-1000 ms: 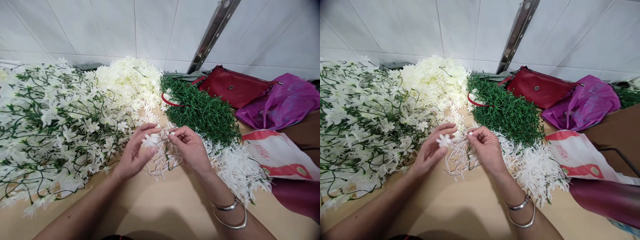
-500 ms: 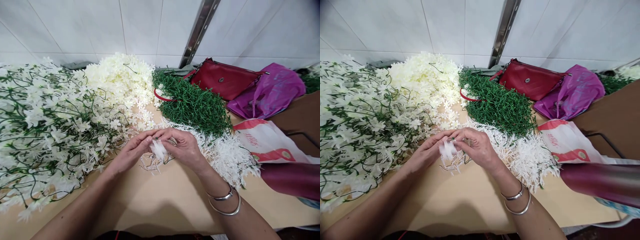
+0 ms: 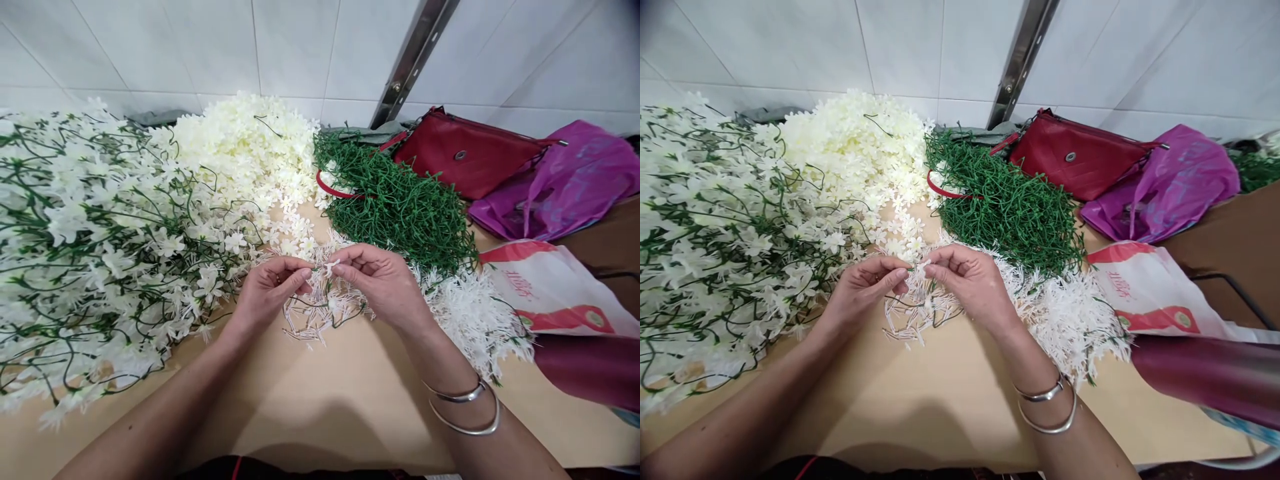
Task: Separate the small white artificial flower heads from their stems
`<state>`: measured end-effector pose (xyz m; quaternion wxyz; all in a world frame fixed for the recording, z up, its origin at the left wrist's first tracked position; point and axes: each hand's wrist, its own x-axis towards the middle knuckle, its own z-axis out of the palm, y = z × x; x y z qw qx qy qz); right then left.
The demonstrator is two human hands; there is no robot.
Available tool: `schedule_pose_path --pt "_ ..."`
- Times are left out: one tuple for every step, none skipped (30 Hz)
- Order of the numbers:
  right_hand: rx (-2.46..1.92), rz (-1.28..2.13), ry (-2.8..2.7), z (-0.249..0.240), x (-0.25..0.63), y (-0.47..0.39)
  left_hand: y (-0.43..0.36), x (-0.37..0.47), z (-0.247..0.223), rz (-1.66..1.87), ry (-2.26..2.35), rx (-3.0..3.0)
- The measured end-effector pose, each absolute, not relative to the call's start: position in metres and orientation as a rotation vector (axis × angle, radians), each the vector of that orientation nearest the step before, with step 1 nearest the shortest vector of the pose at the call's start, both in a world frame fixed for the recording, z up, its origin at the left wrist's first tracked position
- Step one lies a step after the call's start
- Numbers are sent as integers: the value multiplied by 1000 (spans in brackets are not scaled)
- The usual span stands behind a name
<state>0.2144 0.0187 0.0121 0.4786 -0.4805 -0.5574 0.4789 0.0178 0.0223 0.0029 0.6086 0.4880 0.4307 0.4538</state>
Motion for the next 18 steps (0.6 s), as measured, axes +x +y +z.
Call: schedule_pose_path --pt "-1158 1226 -1348 11 213 19 22 18 3 1045 997 1121" --pt "-1142 1269 -1327 10 212 19 22 19 3 1048 1001 1115" --pt "-1130 1297 -1302 9 212 20 22 19 3 1054 1006 1106" --pt "-1119 1316 -1274 9 211 20 22 19 2 1059 1008 1097" --pt "-1110 1337 -1250 8 210 21 22 20 2 1064 1008 1087" --pt "-1103 1361 -1233 7 210 21 21 21 1 1066 1003 1081" --pt "-1099 1389 -1227 6 209 21 21 21 1 1067 996 1078" --pt "-1100 1416 -1229 6 208 21 21 22 0 1067 987 1080" --pt "-1106 1439 -1234 6 207 21 21 23 -1 1070 978 1085" --pt "-1112 1460 -1240 6 206 21 20 23 -2 1077 969 1088" --pt "-1120 1476 -1240 5 206 21 20 24 -2 1082 962 1086" --pt "-1128 1490 -1231 5 205 21 20 24 -3 1085 956 1081" --pt "-1134 1503 -1216 5 204 20 19 25 -4 1082 951 1073" --pt "-1139 1516 -1201 4 204 20 19 25 -4 1077 946 1065" --pt "-1142 1527 -1193 3 203 20 19 25 -5 1070 942 1059" --pt "-1145 1534 -1189 3 203 20 19 26 -5 1065 938 1056" --pt "-1149 1541 -1189 2 203 20 18 26 -5 1064 935 1056" --pt "-1152 1545 -1190 2 203 20 18 26 -5 1065 935 1058"
